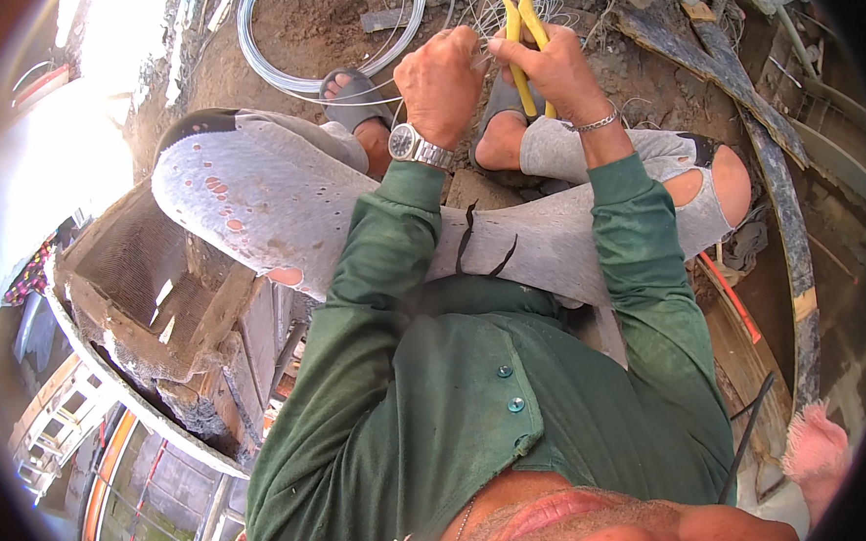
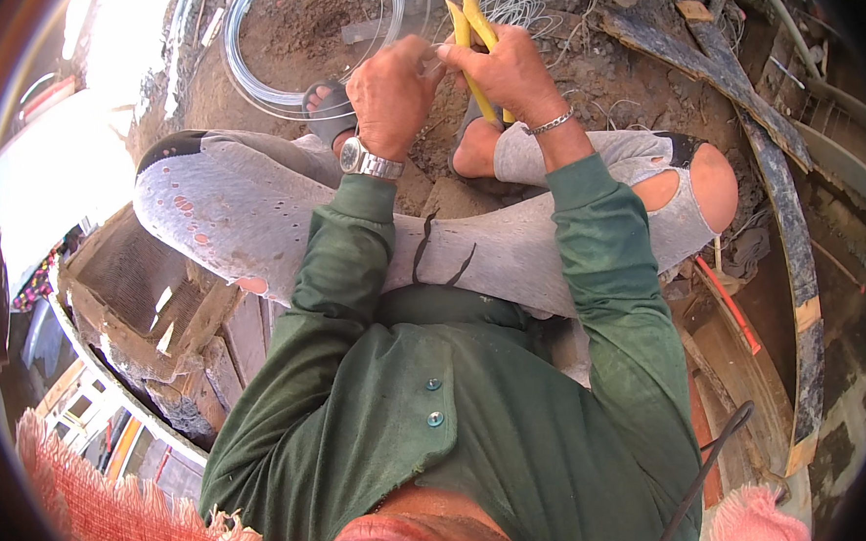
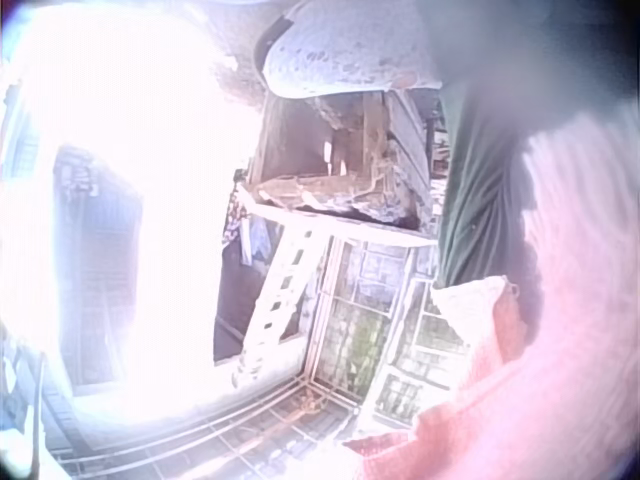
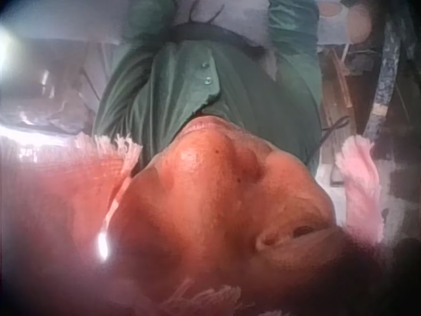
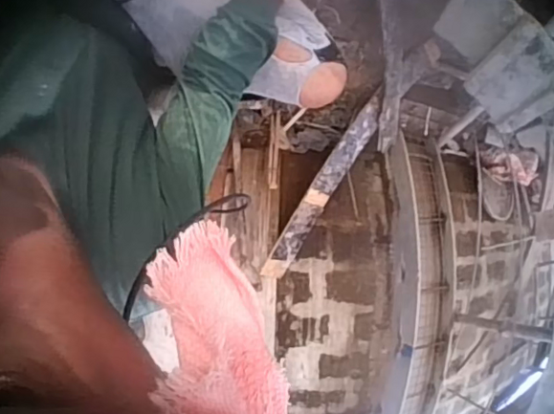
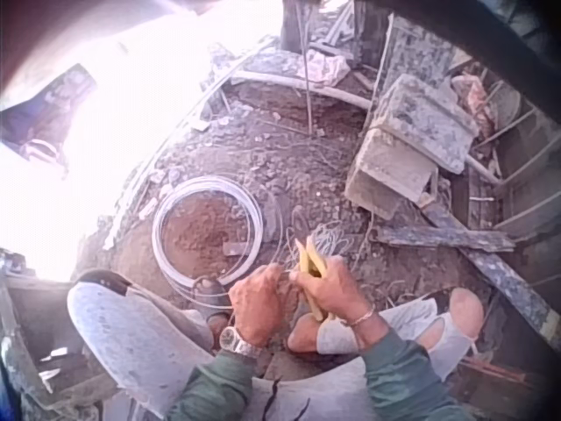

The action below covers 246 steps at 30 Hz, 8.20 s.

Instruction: The person sits cross-legged on the ground and repeatedly cuts short lengths of thin metal wire using yellow-handled pliers. The cut pieces are dropped onto the ground beside the person.

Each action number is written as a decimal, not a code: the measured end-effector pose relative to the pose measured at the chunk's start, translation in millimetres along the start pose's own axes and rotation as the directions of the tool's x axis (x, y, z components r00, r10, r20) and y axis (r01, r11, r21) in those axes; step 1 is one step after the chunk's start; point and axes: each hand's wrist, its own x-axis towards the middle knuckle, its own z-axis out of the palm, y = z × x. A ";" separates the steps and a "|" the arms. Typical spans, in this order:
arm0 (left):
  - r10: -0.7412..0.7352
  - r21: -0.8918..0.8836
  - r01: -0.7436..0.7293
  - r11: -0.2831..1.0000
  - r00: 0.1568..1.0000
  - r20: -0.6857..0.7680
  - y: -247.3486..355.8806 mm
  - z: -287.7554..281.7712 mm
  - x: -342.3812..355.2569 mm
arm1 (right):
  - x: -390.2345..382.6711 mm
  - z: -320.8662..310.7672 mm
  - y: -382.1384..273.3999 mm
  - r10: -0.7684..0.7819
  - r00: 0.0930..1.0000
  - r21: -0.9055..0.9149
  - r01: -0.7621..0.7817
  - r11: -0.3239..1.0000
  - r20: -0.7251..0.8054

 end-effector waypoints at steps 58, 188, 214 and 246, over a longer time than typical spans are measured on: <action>0.017 -0.471 -0.072 0.879 0.993 -0.120 -5.5 -2.0 -2.1 | -40.2 10.8 32.5 -0.362 0.931 -0.533 0.285 0.797 -0.043; 0.054 -0.390 -0.079 0.918 0.996 -0.074 -0.7 -37.0 -18.1 | -16.2 18.2 2.0 -0.053 0.980 0.595 0.160 0.788 -0.194; 0.059 -0.437 -0.089 0.895 0.995 -0.083 14.4 -27.3 -18.5 | -9.4 0.3 -6.2 0.099 0.991 0.427 -0.128 0.895 0.091; 0.211 -0.254 -0.127 0.959 0.919 0.334 15.6 -107.0 1.2 | 8.3 -75.6 -15.0 -0.116 0.937 0.424 0.256 0.868 -0.329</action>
